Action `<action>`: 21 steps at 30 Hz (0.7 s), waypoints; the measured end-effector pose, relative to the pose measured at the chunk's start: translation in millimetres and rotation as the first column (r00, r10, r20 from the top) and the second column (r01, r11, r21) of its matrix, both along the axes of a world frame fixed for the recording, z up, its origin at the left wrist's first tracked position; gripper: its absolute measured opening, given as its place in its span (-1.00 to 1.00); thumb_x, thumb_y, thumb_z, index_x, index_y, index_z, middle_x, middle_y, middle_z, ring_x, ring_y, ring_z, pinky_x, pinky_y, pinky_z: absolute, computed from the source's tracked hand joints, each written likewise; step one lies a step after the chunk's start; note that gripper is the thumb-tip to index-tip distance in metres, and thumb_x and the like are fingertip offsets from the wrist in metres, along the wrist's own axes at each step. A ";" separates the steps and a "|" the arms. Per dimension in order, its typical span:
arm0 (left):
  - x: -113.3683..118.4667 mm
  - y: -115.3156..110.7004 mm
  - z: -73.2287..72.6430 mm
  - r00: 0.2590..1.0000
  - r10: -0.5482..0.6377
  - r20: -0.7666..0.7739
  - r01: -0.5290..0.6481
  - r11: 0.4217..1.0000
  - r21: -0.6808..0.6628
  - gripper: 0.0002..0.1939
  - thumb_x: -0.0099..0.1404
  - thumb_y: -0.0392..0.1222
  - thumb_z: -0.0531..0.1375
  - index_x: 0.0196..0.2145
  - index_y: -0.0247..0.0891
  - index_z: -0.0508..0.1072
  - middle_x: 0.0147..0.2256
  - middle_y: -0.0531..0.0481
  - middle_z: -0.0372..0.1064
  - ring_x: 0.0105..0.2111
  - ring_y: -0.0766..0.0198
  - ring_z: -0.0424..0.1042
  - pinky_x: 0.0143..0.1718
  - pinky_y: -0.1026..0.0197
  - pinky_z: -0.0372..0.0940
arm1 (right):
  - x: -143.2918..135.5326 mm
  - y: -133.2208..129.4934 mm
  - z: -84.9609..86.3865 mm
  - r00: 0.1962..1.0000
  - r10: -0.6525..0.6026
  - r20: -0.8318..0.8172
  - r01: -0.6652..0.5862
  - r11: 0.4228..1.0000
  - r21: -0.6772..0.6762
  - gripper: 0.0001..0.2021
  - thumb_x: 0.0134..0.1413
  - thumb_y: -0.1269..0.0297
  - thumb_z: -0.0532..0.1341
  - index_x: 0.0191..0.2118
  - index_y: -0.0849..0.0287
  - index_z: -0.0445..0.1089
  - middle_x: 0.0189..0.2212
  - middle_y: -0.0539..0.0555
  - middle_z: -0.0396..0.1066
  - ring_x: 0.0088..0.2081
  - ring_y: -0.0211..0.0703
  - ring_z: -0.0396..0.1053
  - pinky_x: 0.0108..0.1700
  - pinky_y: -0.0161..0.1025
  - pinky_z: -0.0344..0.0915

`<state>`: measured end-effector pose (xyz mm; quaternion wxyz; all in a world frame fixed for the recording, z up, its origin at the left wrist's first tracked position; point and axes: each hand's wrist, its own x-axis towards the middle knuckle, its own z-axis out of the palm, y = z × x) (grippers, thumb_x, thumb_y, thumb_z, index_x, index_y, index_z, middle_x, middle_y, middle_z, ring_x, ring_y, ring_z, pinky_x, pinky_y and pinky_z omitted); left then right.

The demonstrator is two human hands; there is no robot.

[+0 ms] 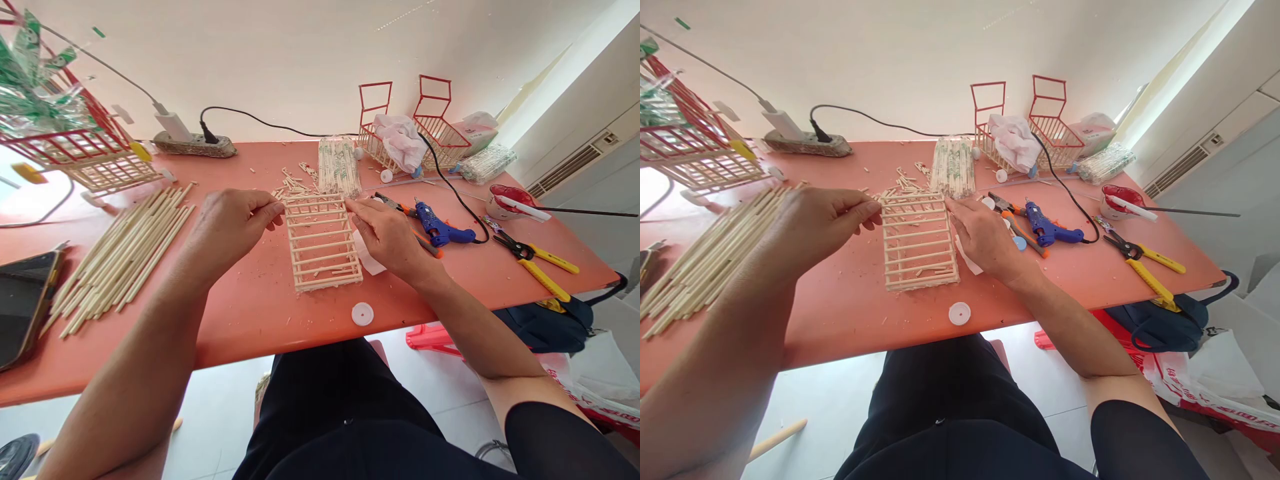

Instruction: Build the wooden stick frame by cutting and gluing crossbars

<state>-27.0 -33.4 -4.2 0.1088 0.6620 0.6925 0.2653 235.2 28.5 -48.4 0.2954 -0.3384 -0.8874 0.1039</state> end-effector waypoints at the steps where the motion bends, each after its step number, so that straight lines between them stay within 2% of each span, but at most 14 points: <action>1: -0.5 -0.1 0.6 1.000 0.007 0.009 -0.007 1.000 -0.006 -0.67 0.41 -0.03 0.12 -0.48 -0.10 0.52 -0.41 0.02 0.63 -0.36 0.11 0.59 -0.21 0.11 0.34 | 0.1 0.2 -0.2 1.000 -0.004 0.001 0.004 1.000 -0.005 -0.52 0.56 0.22 0.00 0.34 0.19 0.50 0.24 0.25 0.58 0.30 0.11 0.49 0.41 0.08 0.36; 4: -0.6 -1.9 1.9 0.996 0.085 0.000 -0.085 0.996 0.025 -0.73 0.42 -0.05 0.15 -0.37 -0.13 0.58 -0.33 0.00 0.67 -0.29 0.09 0.61 -0.10 0.10 0.38 | 0.4 0.5 -0.2 1.000 -0.020 0.007 0.021 1.000 -0.018 -0.52 0.56 0.22 0.00 0.35 0.18 0.49 0.26 0.24 0.57 0.32 0.11 0.48 0.42 0.07 0.34; 7: 1.8 -5.2 1.4 0.990 0.128 -0.054 -0.117 0.978 0.173 -0.73 0.44 -0.06 0.16 -0.18 -0.15 0.67 -0.20 -0.01 0.69 -0.24 0.10 0.60 -0.01 0.08 0.39 | 0.5 0.4 1.2 0.999 -0.032 -0.010 0.032 0.999 -0.006 -0.49 0.57 0.19 -0.02 0.41 0.22 0.41 0.31 0.28 0.51 0.35 0.12 0.43 0.44 0.07 0.31; 10: 6.1 -7.6 -1.4 0.994 0.038 -0.105 -0.005 0.956 0.294 -0.69 0.48 -0.07 0.15 -0.10 -0.12 0.71 -0.15 -0.02 0.68 -0.29 0.15 0.56 -0.08 0.10 0.40 | -0.1 -0.6 2.5 1.000 -0.010 -0.027 0.011 1.000 0.023 -0.45 0.59 0.07 -0.01 0.48 0.20 0.32 0.39 0.32 0.39 0.42 0.14 0.33 0.48 0.12 0.23; 13: 8.7 -7.1 -5.9 0.988 -0.057 -0.146 0.103 0.941 0.323 -0.67 0.51 -0.07 0.14 -0.10 -0.08 0.72 -0.18 -0.07 0.65 -0.23 0.10 0.58 -0.09 0.09 0.41 | -1.5 -2.2 1.9 1.000 0.007 -0.015 -0.007 1.000 0.026 -0.40 0.59 -0.06 -0.03 0.49 0.16 0.31 0.46 0.33 0.28 0.48 0.18 0.23 0.52 0.20 0.16; 17: 6.0 -3.4 -12.2 0.980 -0.092 -0.179 0.144 0.941 0.306 -0.71 0.49 -0.09 0.15 -0.17 0.01 0.72 -0.20 -0.06 0.61 -0.14 0.07 0.58 -0.07 0.09 0.40 | -3.0 -2.7 -0.6 1.000 0.021 0.015 -0.021 1.000 0.019 -0.36 0.60 -0.11 -0.10 0.47 0.15 0.33 0.48 0.34 0.25 0.50 0.17 0.19 0.51 0.22 0.15; 21: 1.6 0.4 -16.6 0.975 -0.114 -0.189 0.169 0.935 0.311 -0.72 0.48 -0.10 0.16 -0.20 -0.05 0.71 -0.20 -0.05 0.63 -0.13 0.06 0.58 -0.06 0.08 0.41 | -2.3 -0.6 -2.8 0.999 0.039 0.027 -0.040 0.999 0.036 -0.34 0.60 -0.13 -0.11 0.47 0.18 0.34 0.46 0.36 0.27 0.50 0.17 0.21 0.51 0.20 0.15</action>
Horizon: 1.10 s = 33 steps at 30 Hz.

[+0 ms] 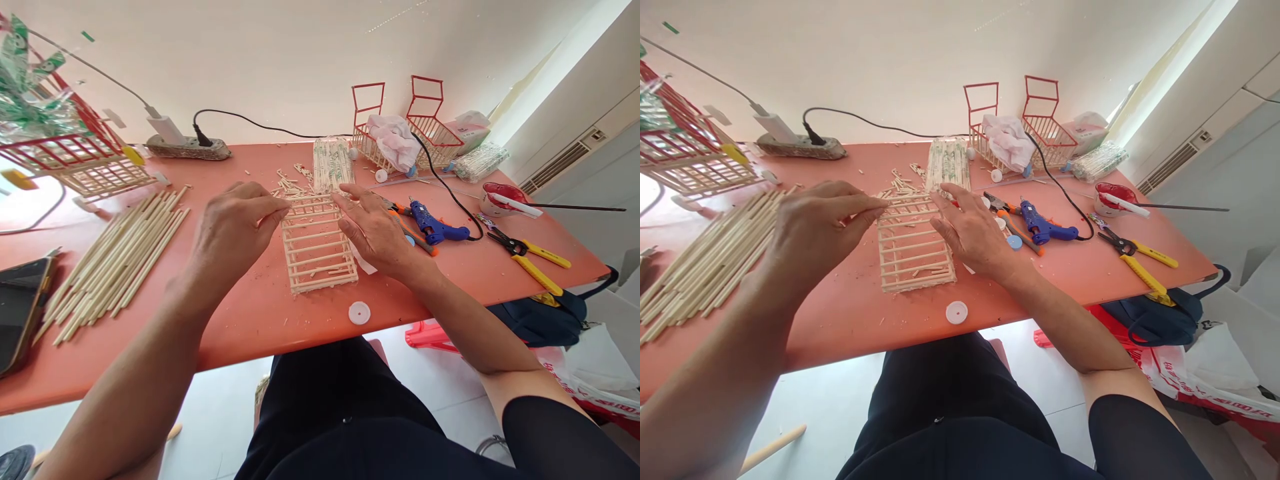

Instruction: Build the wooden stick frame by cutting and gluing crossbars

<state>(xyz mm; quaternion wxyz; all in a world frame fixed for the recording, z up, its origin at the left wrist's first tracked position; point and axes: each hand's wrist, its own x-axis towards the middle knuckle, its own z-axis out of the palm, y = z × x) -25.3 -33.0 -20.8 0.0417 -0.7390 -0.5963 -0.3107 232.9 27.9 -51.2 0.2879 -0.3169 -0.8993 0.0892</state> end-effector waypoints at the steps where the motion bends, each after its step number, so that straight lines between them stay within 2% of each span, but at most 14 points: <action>1: -0.9 1.0 -1.2 1.000 -0.008 0.002 0.008 1.000 0.012 -0.72 0.47 -0.10 0.16 -0.21 -0.06 0.71 -0.21 -0.05 0.64 -0.14 0.06 0.58 -0.06 0.07 0.42 | 0.2 0.7 -0.6 1.000 0.004 0.001 -0.004 1.000 0.006 -0.32 0.60 -0.15 -0.12 0.47 0.20 0.34 0.46 0.36 0.28 0.49 0.17 0.22 0.51 0.20 0.16; 7: -4.6 4.3 -6.4 0.999 -0.023 0.023 0.021 0.998 0.067 -0.71 0.46 -0.08 0.16 -0.23 -0.08 0.70 -0.24 -0.03 0.64 -0.20 0.05 0.59 -0.09 0.06 0.44 | 0.2 3.4 -2.4 1.000 0.000 -0.011 0.001 1.000 0.022 -0.21 0.57 -0.25 -0.20 0.47 0.22 0.33 0.45 0.37 0.30 0.47 0.18 0.26 0.49 0.20 0.19; 11: -3.2 1.4 -3.6 0.997 0.050 0.058 -0.057 0.992 0.111 -0.72 0.47 -0.13 0.17 -0.15 -0.13 0.71 -0.25 -0.03 0.64 -0.22 0.09 0.58 -0.08 0.08 0.43 | 0.8 1.5 1.6 1.000 0.027 -0.005 -0.027 0.999 0.031 -0.21 0.57 -0.25 -0.21 0.55 0.21 0.21 0.52 0.33 0.21 0.54 0.15 0.15 0.54 0.21 0.12; 16: -1.9 2.2 -3.4 0.992 0.091 0.085 -0.105 0.980 0.171 -0.72 0.47 -0.13 0.19 -0.12 -0.19 0.72 -0.28 -0.04 0.61 -0.24 0.14 0.53 -0.15 0.11 0.40 | -0.9 -6.1 7.7 0.994 0.092 0.062 -0.096 0.993 0.062 -0.30 0.59 -0.19 -0.17 0.58 0.07 0.15 0.58 0.15 0.13 0.61 0.09 0.01 0.60 0.20 0.00; 23: -3.5 8.9 -9.2 0.985 0.104 0.138 -0.128 0.975 0.180 -0.70 0.46 -0.08 0.18 -0.14 -0.18 0.72 -0.29 -0.03 0.59 -0.26 0.15 0.49 -0.16 0.10 0.39 | -7.1 -12.3 11.4 0.964 0.126 0.235 -0.160 0.978 0.133 -0.40 0.63 -0.02 -0.10 0.53 0.16 0.24 0.51 0.20 0.26 0.62 0.17 -0.01 0.49 0.23 0.08; 33: -3.5 8.7 -10.4 0.982 0.076 0.172 -0.108 0.977 0.187 -0.70 0.50 -0.05 0.17 -0.15 -0.13 0.72 -0.28 -0.04 0.59 -0.22 0.09 0.54 -0.15 0.06 0.40 | -9.4 -15.1 13.4 0.957 0.110 0.270 -0.158 0.973 0.165 -0.38 0.62 -0.03 -0.09 0.55 0.18 0.18 0.55 0.25 0.16 0.62 0.19 -0.01 0.49 0.21 0.05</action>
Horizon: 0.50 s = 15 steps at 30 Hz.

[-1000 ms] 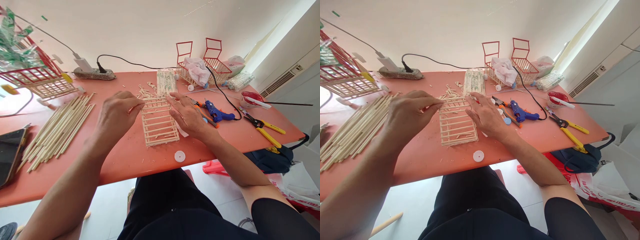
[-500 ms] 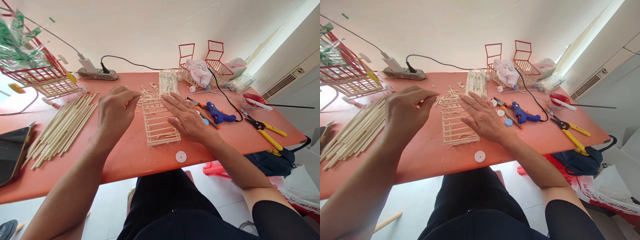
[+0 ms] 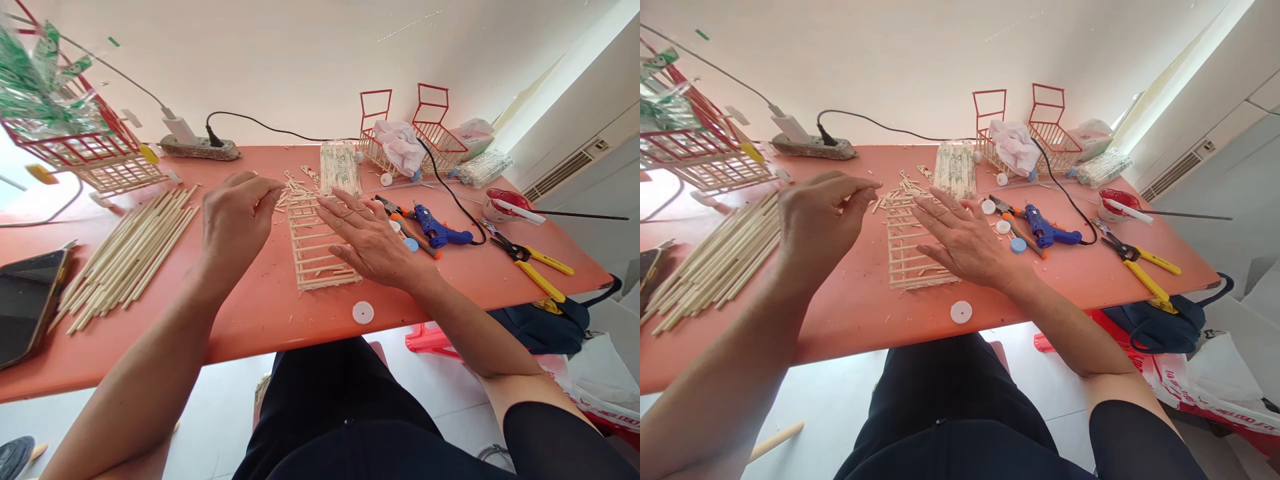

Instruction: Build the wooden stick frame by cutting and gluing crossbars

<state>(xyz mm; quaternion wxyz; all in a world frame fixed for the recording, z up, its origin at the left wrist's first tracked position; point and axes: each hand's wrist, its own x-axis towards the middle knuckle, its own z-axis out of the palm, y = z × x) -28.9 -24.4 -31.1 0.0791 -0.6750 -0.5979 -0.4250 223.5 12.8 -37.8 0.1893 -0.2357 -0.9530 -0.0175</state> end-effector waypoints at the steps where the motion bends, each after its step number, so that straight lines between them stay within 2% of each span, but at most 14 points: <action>1: -0.1 -0.1 -0.1 1.000 0.000 0.005 0.000 1.000 -0.013 -0.70 0.51 -0.05 0.16 -0.15 -0.11 0.71 -0.27 -0.04 0.60 -0.20 0.09 0.55 -0.13 0.06 0.40 | -0.6 0.0 -0.4 1.000 0.007 0.001 -0.007 1.000 -0.007 -0.38 0.62 -0.04 -0.09 0.55 0.17 0.20 0.55 0.24 0.17 0.61 0.18 0.00 0.49 0.21 0.04; 7: 0.4 1.0 -1.7 1.000 0.020 0.014 -0.019 0.998 -0.067 -0.70 0.52 -0.04 0.13 -0.16 -0.06 0.68 -0.25 -0.04 0.61 -0.15 0.06 0.58 -0.08 0.04 0.41 | 0.3 2.0 -0.8 0.999 0.029 -0.034 -0.030 0.998 -0.052 -0.38 0.62 -0.06 -0.08 0.54 0.15 0.22 0.54 0.24 0.20 0.60 0.15 0.04 0.51 0.22 0.01; 11: -0.1 3.0 -1.9 0.998 0.025 0.051 -0.023 0.999 -0.044 -0.69 0.48 -0.07 0.13 -0.15 -0.14 0.68 -0.23 -0.07 0.65 -0.13 0.06 0.61 -0.08 0.05 0.44 | 5.7 5.6 2.2 0.979 -0.014 -0.202 -0.008 0.994 -0.107 -0.41 0.62 -0.06 -0.11 0.51 0.09 0.26 0.52 0.22 0.25 0.57 0.09 0.12 0.49 0.15 0.09; 13: -1.6 4.7 -2.6 0.995 0.033 0.091 -0.030 0.999 -0.038 -0.67 0.46 -0.07 0.13 -0.15 -0.21 0.69 -0.23 -0.09 0.66 -0.16 0.09 0.62 -0.08 0.06 0.45 | 8.7 9.0 2.8 0.933 -0.062 -0.355 0.015 0.991 -0.133 -0.44 0.63 -0.05 -0.11 0.35 0.12 0.43 0.36 0.24 0.46 0.42 0.05 0.34 0.41 0.07 0.22; 15: -4.7 7.5 -4.8 0.990 0.058 0.128 -0.053 0.998 -0.042 -0.65 0.45 -0.06 0.14 -0.16 -0.26 0.69 -0.25 -0.08 0.67 -0.20 0.12 0.60 -0.09 0.06 0.46 | 11.9 13.4 2.0 0.860 -0.128 -0.494 0.054 0.985 -0.162 -0.46 0.63 -0.07 -0.10 0.03 0.13 0.55 0.03 0.20 0.63 0.13 -0.02 0.53 0.23 -0.05 0.36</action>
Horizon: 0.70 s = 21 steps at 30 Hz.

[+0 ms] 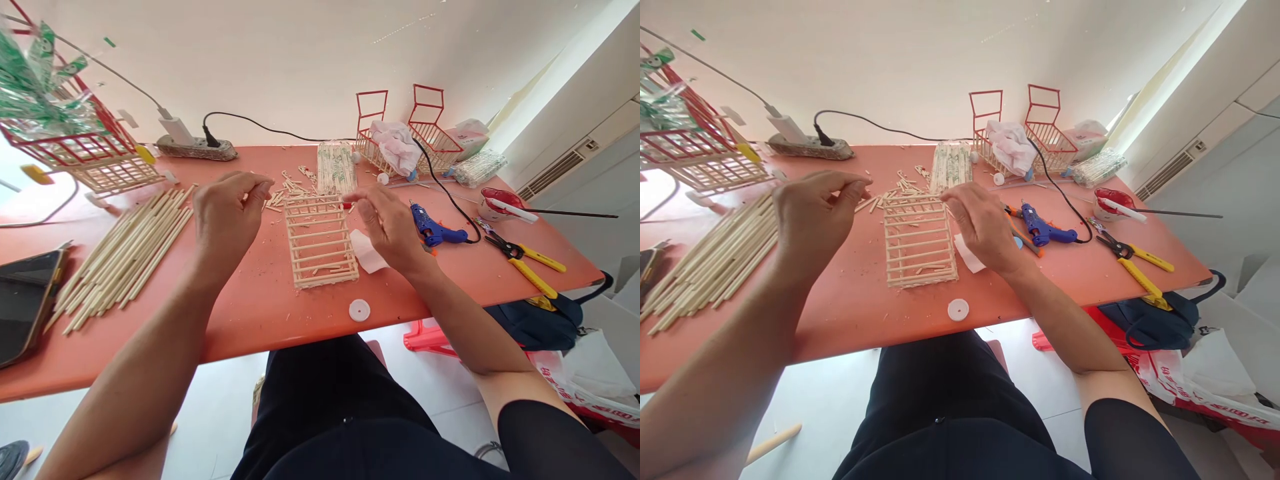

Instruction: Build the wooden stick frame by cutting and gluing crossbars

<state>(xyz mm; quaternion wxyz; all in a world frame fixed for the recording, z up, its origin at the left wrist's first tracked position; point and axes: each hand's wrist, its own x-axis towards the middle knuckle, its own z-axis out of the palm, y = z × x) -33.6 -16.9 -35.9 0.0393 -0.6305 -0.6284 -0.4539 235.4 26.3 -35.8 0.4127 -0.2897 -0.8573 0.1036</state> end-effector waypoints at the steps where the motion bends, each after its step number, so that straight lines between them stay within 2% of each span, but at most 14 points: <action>1: -2.3 1.8 -1.6 1.000 0.012 0.011 -0.012 1.000 -0.001 -0.66 0.44 -0.04 0.15 -0.17 -0.25 0.69 -0.25 -0.06 0.66 -0.21 0.13 0.58 -0.11 0.06 0.46 | 1.6 2.5 -0.8 0.997 -0.039 -0.060 0.038 0.999 -0.015 -0.45 0.63 -0.10 -0.10 -0.12 0.11 0.53 -0.14 0.15 0.62 -0.03 -0.06 0.55 0.12 -0.09 0.39; 3: -8.3 5.8 -5.2 0.999 0.042 0.023 -0.043 0.999 0.018 -0.70 0.40 -0.01 0.21 -0.20 -0.22 0.68 -0.27 -0.01 0.64 -0.23 0.14 0.53 -0.13 0.04 0.45 | 4.6 7.4 -2.6 0.985 -0.115 -0.127 0.110 0.993 -0.047 -0.42 0.60 -0.18 -0.09 -0.32 0.06 0.39 -0.36 0.06 0.51 -0.25 -0.12 0.47 -0.07 -0.14 0.38; 6: -18.5 10.6 -7.7 0.997 0.062 0.045 -0.065 0.996 0.057 -0.73 0.32 -0.02 0.30 -0.14 -0.18 0.69 -0.16 -0.02 0.58 -0.26 0.16 0.44 -0.10 -0.05 0.41 | 7.1 13.1 -5.7 0.972 -0.181 -0.148 0.172 0.982 -0.073 -0.38 0.55 -0.30 -0.12 -0.40 0.03 0.26 -0.48 0.00 0.38 -0.40 -0.16 0.35 -0.20 -0.15 0.31; 9: -25.5 12.0 -5.3 0.995 0.057 0.084 -0.061 0.997 0.044 -0.74 0.31 -0.01 0.29 -0.14 -0.14 0.68 -0.12 -0.02 0.54 -0.34 0.24 0.36 -0.11 -0.08 0.40 | 5.9 15.8 -9.0 0.975 -0.181 -0.130 0.171 0.982 -0.084 -0.35 0.52 -0.37 -0.14 -0.42 0.03 0.22 -0.50 -0.01 0.35 -0.42 -0.17 0.32 -0.22 -0.15 0.28; 13: -26.5 11.3 -1.0 0.984 0.040 0.174 -0.048 0.998 0.039 -0.80 0.23 0.00 0.31 -0.25 -0.10 0.64 -0.31 0.11 0.53 -0.36 0.29 0.40 -0.13 -0.03 0.44 | 2.7 17.3 -14.6 0.983 -0.158 -0.093 0.150 0.984 -0.093 -0.33 0.50 -0.40 -0.16 -0.43 0.03 0.22 -0.49 0.01 0.37 -0.41 -0.17 0.33 -0.21 -0.17 0.26; 16: -27.2 11.5 0.1 0.979 0.040 0.201 -0.052 0.997 0.053 -0.83 0.20 -0.02 0.31 -0.31 -0.11 0.62 -0.36 0.14 0.50 -0.33 0.29 0.44 -0.13 -0.02 0.46 | 2.5 19.6 -18.9 0.983 -0.160 -0.086 0.154 0.985 -0.078 -0.35 0.53 -0.35 -0.15 -0.42 0.04 0.24 -0.47 0.02 0.39 -0.40 -0.17 0.34 -0.19 -0.17 0.27; 21: -40.9 14.4 2.4 0.974 0.096 0.206 -0.110 0.992 0.059 -0.73 0.19 0.04 0.29 -0.28 -0.21 0.61 -0.37 0.11 0.42 -0.34 0.31 0.41 -0.12 -0.05 0.44 | 3.6 25.5 -24.0 0.979 -0.148 -0.137 0.141 0.988 -0.063 -0.44 0.48 -0.35 0.02 -0.29 0.06 0.31 -0.41 0.00 0.40 -0.39 -0.18 0.30 -0.22 -0.18 0.28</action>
